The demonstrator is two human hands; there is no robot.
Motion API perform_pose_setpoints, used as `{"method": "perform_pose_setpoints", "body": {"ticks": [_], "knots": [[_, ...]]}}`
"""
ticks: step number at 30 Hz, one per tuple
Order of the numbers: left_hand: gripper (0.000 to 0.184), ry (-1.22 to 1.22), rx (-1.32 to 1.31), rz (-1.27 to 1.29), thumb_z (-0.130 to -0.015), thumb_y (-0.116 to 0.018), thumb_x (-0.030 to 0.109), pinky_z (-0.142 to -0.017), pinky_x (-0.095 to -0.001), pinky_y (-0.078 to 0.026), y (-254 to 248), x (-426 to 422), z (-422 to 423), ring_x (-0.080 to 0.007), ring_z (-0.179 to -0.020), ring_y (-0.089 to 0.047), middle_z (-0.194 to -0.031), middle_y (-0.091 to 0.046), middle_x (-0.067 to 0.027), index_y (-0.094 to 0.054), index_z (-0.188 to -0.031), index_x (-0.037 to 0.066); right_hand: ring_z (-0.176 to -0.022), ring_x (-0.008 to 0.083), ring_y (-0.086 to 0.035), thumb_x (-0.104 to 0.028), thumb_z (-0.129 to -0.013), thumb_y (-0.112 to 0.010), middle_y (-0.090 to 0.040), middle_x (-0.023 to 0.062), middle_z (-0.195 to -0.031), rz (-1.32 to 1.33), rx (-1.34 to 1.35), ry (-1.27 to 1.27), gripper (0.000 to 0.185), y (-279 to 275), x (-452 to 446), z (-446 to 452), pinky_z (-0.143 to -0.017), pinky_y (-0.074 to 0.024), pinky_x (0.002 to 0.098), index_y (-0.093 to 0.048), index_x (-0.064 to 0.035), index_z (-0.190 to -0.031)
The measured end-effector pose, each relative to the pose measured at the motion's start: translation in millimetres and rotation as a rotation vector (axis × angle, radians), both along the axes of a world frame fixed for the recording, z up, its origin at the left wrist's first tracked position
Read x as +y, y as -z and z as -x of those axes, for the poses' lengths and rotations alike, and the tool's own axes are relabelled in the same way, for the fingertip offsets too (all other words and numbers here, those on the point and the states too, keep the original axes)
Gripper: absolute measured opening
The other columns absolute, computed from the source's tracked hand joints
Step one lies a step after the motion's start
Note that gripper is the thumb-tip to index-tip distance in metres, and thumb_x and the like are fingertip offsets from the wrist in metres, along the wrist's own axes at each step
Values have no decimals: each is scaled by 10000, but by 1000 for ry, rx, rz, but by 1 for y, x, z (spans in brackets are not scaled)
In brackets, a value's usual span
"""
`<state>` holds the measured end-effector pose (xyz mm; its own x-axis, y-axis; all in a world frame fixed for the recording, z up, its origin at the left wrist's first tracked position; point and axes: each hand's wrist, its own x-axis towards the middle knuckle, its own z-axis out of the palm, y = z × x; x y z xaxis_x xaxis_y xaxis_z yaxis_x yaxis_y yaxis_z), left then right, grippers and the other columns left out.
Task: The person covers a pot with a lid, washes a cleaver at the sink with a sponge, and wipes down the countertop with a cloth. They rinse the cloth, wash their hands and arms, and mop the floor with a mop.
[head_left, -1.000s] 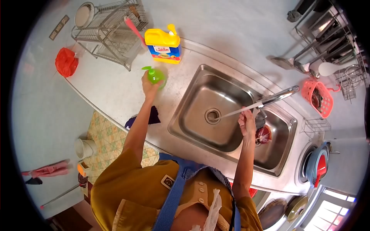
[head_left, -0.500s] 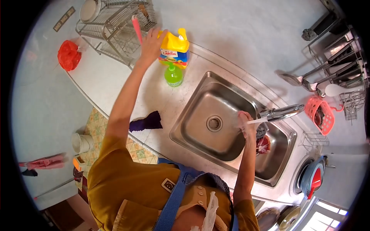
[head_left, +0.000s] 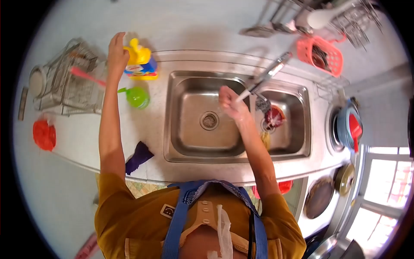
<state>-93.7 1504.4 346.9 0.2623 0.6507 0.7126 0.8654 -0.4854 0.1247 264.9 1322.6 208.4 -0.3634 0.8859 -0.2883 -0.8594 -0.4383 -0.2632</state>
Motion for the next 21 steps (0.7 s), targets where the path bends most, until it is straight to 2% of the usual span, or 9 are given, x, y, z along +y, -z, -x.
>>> {"method": "perform_pose_setpoints", "body": {"ticks": [3, 5, 8, 11, 13, 16, 17, 20, 21], "knots": [[417, 341, -573, 449, -751, -558, 40, -864, -309, -392, 23, -72, -97, -222, -1020, -496, -1134, -519, -116, -493, -1164, 39, -478, 53, -346, -144, -838, -553, -402, -53, -600, -29, 111, 251, 99, 6, 14, 4, -399, -268, 185, -514, -98, -760], [393, 375, -894, 982, -792, -616, 178, -832, -297, -411, 96, -104, -155, -168, -951, -523, -1109, -529, -89, -508, -1145, 40, -512, 65, -413, -162, -832, -562, -452, -41, -614, -51, 20, 341, 90, -2, 12, 14, -440, -326, 180, -535, -90, -785], [420, 471, -910, 901, -781, -640, 228, -805, -289, -419, 174, -141, -222, -178, -886, -548, -1039, -555, -96, -516, -1131, 32, -639, 104, -544, -162, -845, -541, -561, 0, -710, 26, -154, 431, 123, -20, -12, 20, -534, -425, 195, -564, -54, -901], [371, 277, -1125, 886, -778, -641, 245, -783, -293, -426, 182, -135, -233, -177, -826, -567, -954, -586, -79, -543, -1062, 27, -695, 125, -564, -155, -873, -488, -580, 29, -805, 144, -101, 503, 159, -11, -15, 15, -635, -484, 237, -568, -38, -946], [329, 490, -1728, 1617, -758, -647, 250, -722, -301, -452, 166, -138, -242, -179, -782, -570, -864, -594, -78, -552, -984, 31, -722, 133, -560, -155, -885, -458, -573, 46, -854, 164, -4, 518, 186, -15, -14, 18, -688, -496, 257, -556, -23, -974], [318, 782, -2278, 1480, -830, -564, 295, -723, -256, -452, 174, -158, -271, -155, -788, -563, -875, -587, -57, -534, -1021, 43, -738, 143, -548, -178, -876, -469, -550, 49, -833, 125, 313, 550, 227, -15, 2, 33, -678, -471, 252, -531, -18, -1026], [318, 795, -2268, 1484, -830, -564, 295, -723, -256, -452, 166, -164, -280, -155, -788, -563, -875, -587, -57, -534, -1021, 43, -738, 143, -548, -178, -876, -469, -550, 49, -833, 114, 315, 555, 227, -19, 7, 32, -678, -471, 252, -531, -18, -1026], [297, 696, -1962, 1693, -773, -612, 263, -661, -281, -460, 125, -215, -295, -164, -738, -562, -835, -579, -69, -541, -961, 44, -688, 160, -541, -181, -885, -452, -532, 52, -786, -186, -797, 697, 194, -22, 22, 15, -612, -458, 285, -533, -32, -979], [292, 657, -1861, 1750, -754, -629, 252, -640, -289, -463, 114, -229, -296, -167, -722, -561, -821, -576, -73, -543, -941, 45, -688, 160, -541, -181, -885, -452, -532, 52, -786, -182, -800, 706, 194, 2, 33, 5, -612, -458, 285, -533, -32, -979]]}}
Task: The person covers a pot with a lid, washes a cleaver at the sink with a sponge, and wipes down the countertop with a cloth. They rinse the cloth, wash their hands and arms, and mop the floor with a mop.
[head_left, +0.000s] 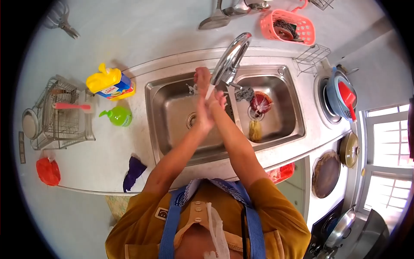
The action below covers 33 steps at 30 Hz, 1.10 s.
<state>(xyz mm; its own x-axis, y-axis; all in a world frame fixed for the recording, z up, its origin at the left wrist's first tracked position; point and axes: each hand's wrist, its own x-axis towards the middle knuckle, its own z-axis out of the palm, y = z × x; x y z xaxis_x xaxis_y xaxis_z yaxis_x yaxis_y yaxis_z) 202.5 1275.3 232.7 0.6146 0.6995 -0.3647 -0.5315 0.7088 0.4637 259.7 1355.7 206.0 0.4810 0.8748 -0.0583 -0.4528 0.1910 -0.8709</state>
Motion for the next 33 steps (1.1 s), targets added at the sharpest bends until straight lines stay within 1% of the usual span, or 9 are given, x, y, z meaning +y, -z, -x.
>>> {"method": "perform_pose_setpoints", "body": {"ticks": [4, 6, 9, 12, 16, 21, 24, 27, 33], "knots": [[256, 54, 317, -53, -728, -629, 218, -556, -302, -468, 39, 7, -5, -163, -655, -544, -754, -546, -69, -536, -896, 48, -765, 249, -581, -192, -862, -451, -576, 165, -885, 484, -1492, -142, 201, 67, 0, -1, -572, -459, 351, -536, -34, -954], [243, -3, 53, 114, -766, -588, 249, -561, -334, -483, 73, 48, 0, -198, -642, -545, -838, -558, -86, -540, -912, 61, -786, 339, -583, -195, -847, -456, -602, 171, -902, 341, -878, -86, 223, 115, -22, 0, -596, -465, 375, -550, -8, -920], [301, 146, -157, -33, -818, -582, 376, -566, -254, -458, 131, 77, 13, -131, -636, -544, -729, -563, -40, -520, -940, 107, -737, 348, -587, -185, -848, -454, -616, 152, -828, 34, -1090, 371, 229, 84, -45, 32, -595, -469, 375, -553, 8, -924], [269, -451, 613, -1091, -865, -526, 328, -667, -289, -465, 157, 67, 5, -125, -775, -547, -835, -566, -36, -535, -1006, 98, -661, 303, -592, -198, -833, -496, -621, 117, -756, 212, -909, 574, 250, 74, -46, 42, -588, -472, 355, -550, 24, -934], [268, 282, 821, -1255, -858, -514, 178, -865, -332, -409, 56, 38, 21, -201, -1020, -506, -1139, -508, -86, -543, -1095, 57, -550, 173, -560, -260, -779, -607, -590, 76, -698, 204, -101, -77, 378, 37, -69, -32, -500, -455, 287, -509, 39, -988], [381, 284, 1180, -1338, -733, -607, 137, -831, -365, -437, 71, 28, 71, -309, -1009, -522, -1143, -512, -140, -537, -1098, 54, -493, 148, -498, -216, -873, -497, -516, 57, -646, 152, 52, 323, 215, 47, -71, -101, -433, -386, 277, -513, -35, -758], [396, 550, 1207, -1363, -752, -590, 194, -826, -392, -435, 97, 15, 103, -323, -997, -522, -1129, -508, -175, -515, -1106, 34, -684, 305, -571, -185, -859, -456, -598, 132, -719, 309, -1455, 405, 204, 103, -53, -168, -642, -450, 381, -588, -34, -900], [266, 749, 1316, -1595, -726, -570, 165, -698, -441, -459, 31, -7, 93, -349, -858, -558, -885, -564, -165, -547, -949, 23, -583, 136, -548, -255, -861, -520, -596, 55, -721, 473, -78, -27, 207, 74, -53, -175, -481, -434, 260, -586, -59, -870], [319, 310, 1003, -1684, -756, -590, 228, -696, -398, -468, -29, -40, 64, -303, -842, -573, -973, -546, -122, -516, -980, 13, -900, 158, -544, -280, -844, -563, -526, 103, -1155, 95, 66, -460, 525, -74, -118, -39, -756, -455, 288, -361, -74, -1283]]}}
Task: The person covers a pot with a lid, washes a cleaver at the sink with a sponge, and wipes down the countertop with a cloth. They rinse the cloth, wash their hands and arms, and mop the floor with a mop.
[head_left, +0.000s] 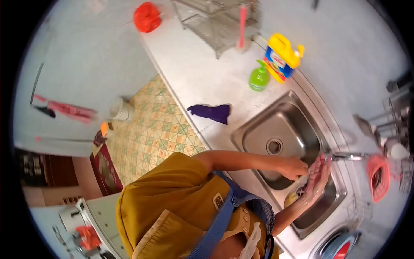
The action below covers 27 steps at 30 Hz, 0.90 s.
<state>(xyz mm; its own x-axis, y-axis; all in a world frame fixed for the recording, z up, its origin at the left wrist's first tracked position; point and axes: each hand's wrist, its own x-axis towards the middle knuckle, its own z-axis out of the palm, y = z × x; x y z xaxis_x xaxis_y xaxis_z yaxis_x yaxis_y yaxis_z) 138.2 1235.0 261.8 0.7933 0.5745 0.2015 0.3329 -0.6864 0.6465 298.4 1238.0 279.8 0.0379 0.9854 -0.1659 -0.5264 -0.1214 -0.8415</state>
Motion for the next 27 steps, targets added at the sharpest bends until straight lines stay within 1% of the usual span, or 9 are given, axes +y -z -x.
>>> {"method": "perform_pose_setpoints", "body": {"ticks": [1, 3, 5, 8, 13, 16, 17, 19, 27], "knots": [[319, -35, 9, -11, -756, -590, 228, -696, -398, -468, 1, 8, 12, -303, -842, -573, -973, -546, -122, -516, -980, 13, -914, 163, -539, -285, -859, -539, -512, 105, -1185, -27, 94, -214, 543, 2, 0, 1, -759, -457, 296, -332, -70, -1313], [317, 351, -503, 1524, -824, -544, 310, -713, -384, -474, 25, 26, 39, -260, -906, -579, -1071, -549, -104, -532, -947, 18, -916, 188, -543, -299, -877, -494, -526, 104, -1174, -306, 508, -574, 485, 69, 18, 0, -812, -440, 306, -374, -84, -1294], [377, -155, 62, 1096, -816, -525, 399, -727, -398, -462, 111, 34, 50, -240, -924, -572, -1055, -571, -111, -551, -925, 39, -942, 195, -542, -314, -861, -508, -544, 105, -1146, -196, 928, -664, 464, 129, 37, 11, -832, -427, 328, -407, -129, -1274], [393, -292, 486, 606, -737, -571, 349, -799, -444, -411, 78, -4, 97, -275, -992, -518, -1104, -534, -140, -538, -1012, 71, -892, 226, -569, -260, -801, -561, -572, 118, -1063, 53, 210, -790, 457, 132, 17, 50, -780, -454, 378, -454, -114, -1221], [408, -914, 195, -463, -645, -604, 153, -816, -444, -393, 62, -48, 200, -320, -871, -531, -989, -549, -137, -526, -1032, 47, -851, 273, -594, -226, -756, -615, -601, 127, -976, 426, -224, -779, 472, 118, 1, 93, -725, -475, 425, -481, -72, -1181], [382, -1165, 613, -465, -667, -604, 166, -811, -426, -403, 60, -58, 278, -305, -940, -527, -949, -573, -124, -545, -1025, 47, -837, 165, -599, -265, -851, -550, -608, 76, -969, -447, -2226, -601, 364, 141, -22, 84, -696, -487, 302, -495, -74, -1156], [379, -1146, 749, -247, -669, -611, 189, -806, -422, -409, 48, -65, 297, -297, -929, -543, -927, -583, -127, -564, -1017, 46, -837, 165, -599, -265, -851, -550, -608, 76, -969, -446, -2231, -591, 364, 137, -26, 98, -696, -487, 302, -495, -74, -1156], [339, -1041, 719, -73, -647, -634, 229, -771, -430, -413, 58, -65, 324, -297, -908, -542, -903, -592, -127, -597, -930, 46, -863, 150, -584, -223, -856, -550, -600, 74, -984, 190, -636, -603, 347, 132, -38, 127, -704, -477, 262, -493, -47, -1150], [272, -744, -287, 234, -702, -519, 211, -608, -414, -442, 52, -63, 361, -350, -692, -571, -742, -593, -194, -601, -863, 8, -1033, 182, -496, -164, -842, -572, -515, 119, -1137, 55, -124, -460, 593, 51, -91, 337, -900, -391, 299, -270, -3, -1326]]}}
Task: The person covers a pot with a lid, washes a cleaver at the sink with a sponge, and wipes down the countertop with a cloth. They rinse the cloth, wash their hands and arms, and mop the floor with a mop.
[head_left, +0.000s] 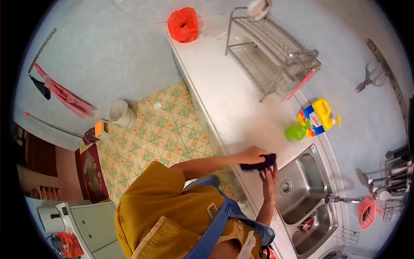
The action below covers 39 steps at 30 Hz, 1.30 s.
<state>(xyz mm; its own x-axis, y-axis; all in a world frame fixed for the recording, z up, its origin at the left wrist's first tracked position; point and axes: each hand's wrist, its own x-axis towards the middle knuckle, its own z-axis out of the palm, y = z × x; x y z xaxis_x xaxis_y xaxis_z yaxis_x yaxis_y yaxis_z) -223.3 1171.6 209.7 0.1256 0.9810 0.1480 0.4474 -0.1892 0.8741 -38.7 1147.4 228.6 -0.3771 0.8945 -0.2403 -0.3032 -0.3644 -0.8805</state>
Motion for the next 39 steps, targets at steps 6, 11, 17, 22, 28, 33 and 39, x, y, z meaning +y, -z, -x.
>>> {"method": "perform_pose_setpoints", "body": {"ticks": [6, 11, 17, 22, 28, 33, 39], "knots": [[262, 196, -266, 108, -738, -488, 143, -580, -282, -411, -63, -1, 26, -112, -639, -507, -671, -553, -108, -587, -936, 4, -802, 86, -502, -85, -772, -639, -565, 9, -902, -221, -189, 108, 304, -37, 3, 28, -756, -404, 219, -530, -13, -1046], [235, 377, -730, 85, -732, -494, 104, -729, -235, -413, -95, 19, 27, -90, -785, -522, -836, -591, -16, -589, -929, 18, -883, 142, -505, -99, -664, -710, -529, 74, -1034, -533, -369, 281, 309, -105, -30, 21, -789, -406, 265, -559, -9, -918], [437, 846, -1730, 549, -891, -374, 289, -985, -318, -319, -95, 24, -74, -190, -1191, -401, -1260, -453, -91, -404, -1250, 42, -1175, 323, -352, -151, -686, -702, -388, 186, -1245, -1163, -761, 639, 409, -107, -19, 69, -989, -255, 386, -474, -27, -1002], [432, 449, -1298, 835, -912, -300, 405, -837, -287, -424, -145, -27, -121, -139, -940, -536, -1047, -567, -40, -524, -1094, 84, -781, 136, -454, -145, -800, -596, -498, 71, -908, -541, -370, 869, 272, -124, -17, -7, -744, -387, 248, -464, 2, -988], [864, 878, -1554, 1100, -781, -323, 694, -1034, -518, -194, -128, -29, -202, -365, -1277, -230, -1358, -259, -243, -220, -1333, 37, -1086, 257, -482, -125, -665, -667, -536, 76, -1167, -946, -988, 881, 433, -119, -112, -32, -1007, -215, 401, -529, -46, -1068], [747, 879, -1413, 1247, -846, -326, 591, -989, -514, -269, -93, -93, -303, -354, -1208, -357, -1299, -355, -237, -256, -1298, 0, -923, 248, -532, -129, -592, -614, -580, 75, -999, -1112, -1197, 623, 296, -115, -195, -35, -801, -315, 406, -516, -76, -865], [528, 810, -980, 1232, -896, -314, 473, -902, -453, -371, -71, -200, -399, -330, -1076, -473, -1157, -488, -203, -460, -1092, 5, -805, 271, -532, -136, -593, -662, -549, 107, -899, -1227, -1297, 762, 267, -115, -275, -97, -639, -410, 354, -520, -70, -809]]}}
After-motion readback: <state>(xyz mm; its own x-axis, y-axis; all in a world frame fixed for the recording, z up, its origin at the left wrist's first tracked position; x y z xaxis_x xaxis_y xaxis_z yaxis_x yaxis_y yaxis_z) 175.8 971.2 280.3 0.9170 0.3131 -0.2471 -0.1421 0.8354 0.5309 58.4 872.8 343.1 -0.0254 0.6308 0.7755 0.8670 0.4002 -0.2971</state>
